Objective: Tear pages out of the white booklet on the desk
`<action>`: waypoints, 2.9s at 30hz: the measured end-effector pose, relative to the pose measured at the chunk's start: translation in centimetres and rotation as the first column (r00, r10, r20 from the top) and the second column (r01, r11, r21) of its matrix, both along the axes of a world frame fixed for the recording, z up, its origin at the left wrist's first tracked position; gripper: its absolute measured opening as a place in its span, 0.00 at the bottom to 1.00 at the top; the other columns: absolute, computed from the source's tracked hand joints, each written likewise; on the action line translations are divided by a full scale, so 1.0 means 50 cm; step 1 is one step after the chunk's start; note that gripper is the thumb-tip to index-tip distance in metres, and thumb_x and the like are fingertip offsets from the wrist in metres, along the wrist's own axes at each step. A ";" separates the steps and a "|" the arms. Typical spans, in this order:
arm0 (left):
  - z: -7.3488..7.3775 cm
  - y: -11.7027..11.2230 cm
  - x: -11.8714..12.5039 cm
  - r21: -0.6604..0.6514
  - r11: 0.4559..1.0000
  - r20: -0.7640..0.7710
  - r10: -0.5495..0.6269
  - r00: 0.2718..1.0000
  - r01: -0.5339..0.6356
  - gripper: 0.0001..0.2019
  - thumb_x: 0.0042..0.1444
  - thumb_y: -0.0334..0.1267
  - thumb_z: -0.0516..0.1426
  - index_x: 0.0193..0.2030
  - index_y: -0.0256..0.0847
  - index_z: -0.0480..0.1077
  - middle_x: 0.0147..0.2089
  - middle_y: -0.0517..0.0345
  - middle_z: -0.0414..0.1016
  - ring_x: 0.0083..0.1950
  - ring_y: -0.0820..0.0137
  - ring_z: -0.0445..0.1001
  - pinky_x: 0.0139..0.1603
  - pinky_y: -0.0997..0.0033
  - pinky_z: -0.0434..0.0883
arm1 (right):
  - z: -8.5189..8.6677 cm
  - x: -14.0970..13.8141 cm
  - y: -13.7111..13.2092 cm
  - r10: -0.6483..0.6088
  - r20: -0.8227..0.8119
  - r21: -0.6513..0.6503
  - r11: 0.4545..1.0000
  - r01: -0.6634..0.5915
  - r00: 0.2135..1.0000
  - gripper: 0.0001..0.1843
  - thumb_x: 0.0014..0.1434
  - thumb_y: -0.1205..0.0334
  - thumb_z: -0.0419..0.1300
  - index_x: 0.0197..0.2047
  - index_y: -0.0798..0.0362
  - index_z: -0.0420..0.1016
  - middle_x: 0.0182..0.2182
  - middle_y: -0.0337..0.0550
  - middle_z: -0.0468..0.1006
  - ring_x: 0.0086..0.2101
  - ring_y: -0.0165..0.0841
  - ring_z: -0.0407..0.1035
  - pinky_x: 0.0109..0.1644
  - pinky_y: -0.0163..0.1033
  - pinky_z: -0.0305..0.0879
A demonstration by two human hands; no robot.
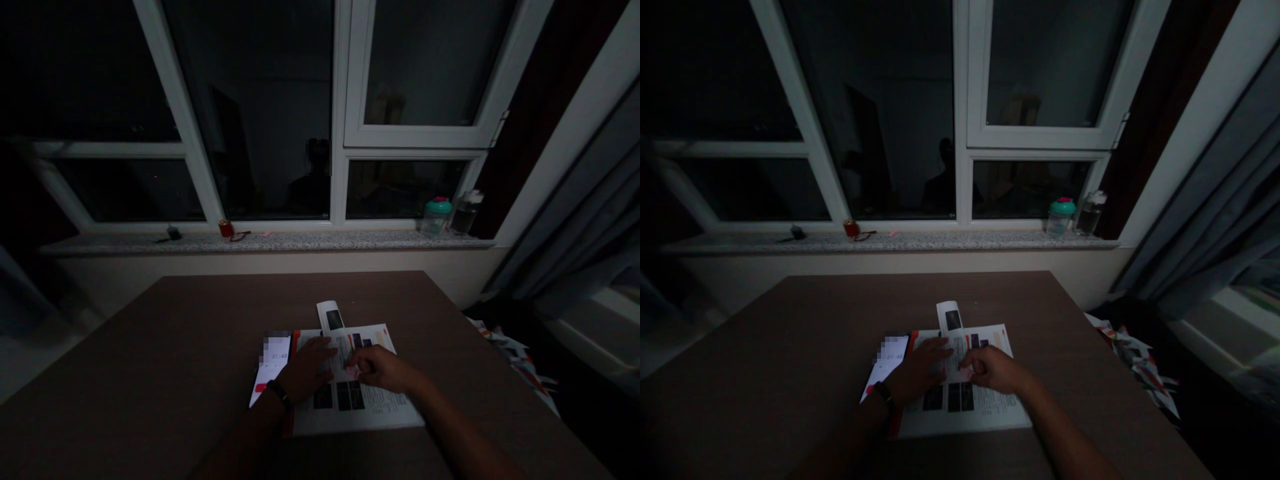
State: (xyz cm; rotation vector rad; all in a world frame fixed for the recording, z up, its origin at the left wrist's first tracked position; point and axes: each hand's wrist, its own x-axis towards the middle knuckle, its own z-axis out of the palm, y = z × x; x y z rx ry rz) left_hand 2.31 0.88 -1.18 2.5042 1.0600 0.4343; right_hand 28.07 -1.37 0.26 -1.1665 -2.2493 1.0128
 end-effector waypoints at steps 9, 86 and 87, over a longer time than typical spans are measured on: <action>0.015 -0.003 0.002 -0.020 1.000 -0.014 0.000 1.000 -0.001 0.25 0.57 0.35 0.60 0.61 0.47 0.64 0.68 0.53 0.56 0.68 0.60 0.53 0.67 0.53 0.55 | -0.023 -0.015 0.033 -0.215 -0.019 0.115 0.970 0.216 0.976 0.15 0.54 0.67 0.58 0.46 0.54 0.74 0.25 0.34 0.67 0.26 0.28 0.60 0.30 0.31 0.53; 0.036 -0.002 -0.005 -0.001 0.996 -0.067 -0.091 0.994 0.091 0.25 0.58 0.35 0.58 0.62 0.53 0.64 0.69 0.57 0.54 0.69 0.58 0.52 0.66 0.53 0.55 | -0.028 -0.019 0.021 -0.220 -0.094 0.139 0.963 0.232 0.971 0.07 0.51 0.68 0.62 0.30 0.53 0.65 0.25 0.33 0.67 0.26 0.26 0.61 0.29 0.29 0.54; 0.038 -0.003 -0.005 -0.004 0.996 -0.068 -0.088 0.994 0.088 0.24 0.57 0.35 0.58 0.61 0.53 0.64 0.69 0.57 0.54 0.69 0.58 0.52 0.66 0.53 0.55 | -0.028 -0.019 0.022 -0.224 -0.098 0.143 0.961 0.236 0.970 0.07 0.51 0.68 0.62 0.30 0.53 0.65 0.25 0.33 0.67 0.26 0.26 0.61 0.28 0.29 0.54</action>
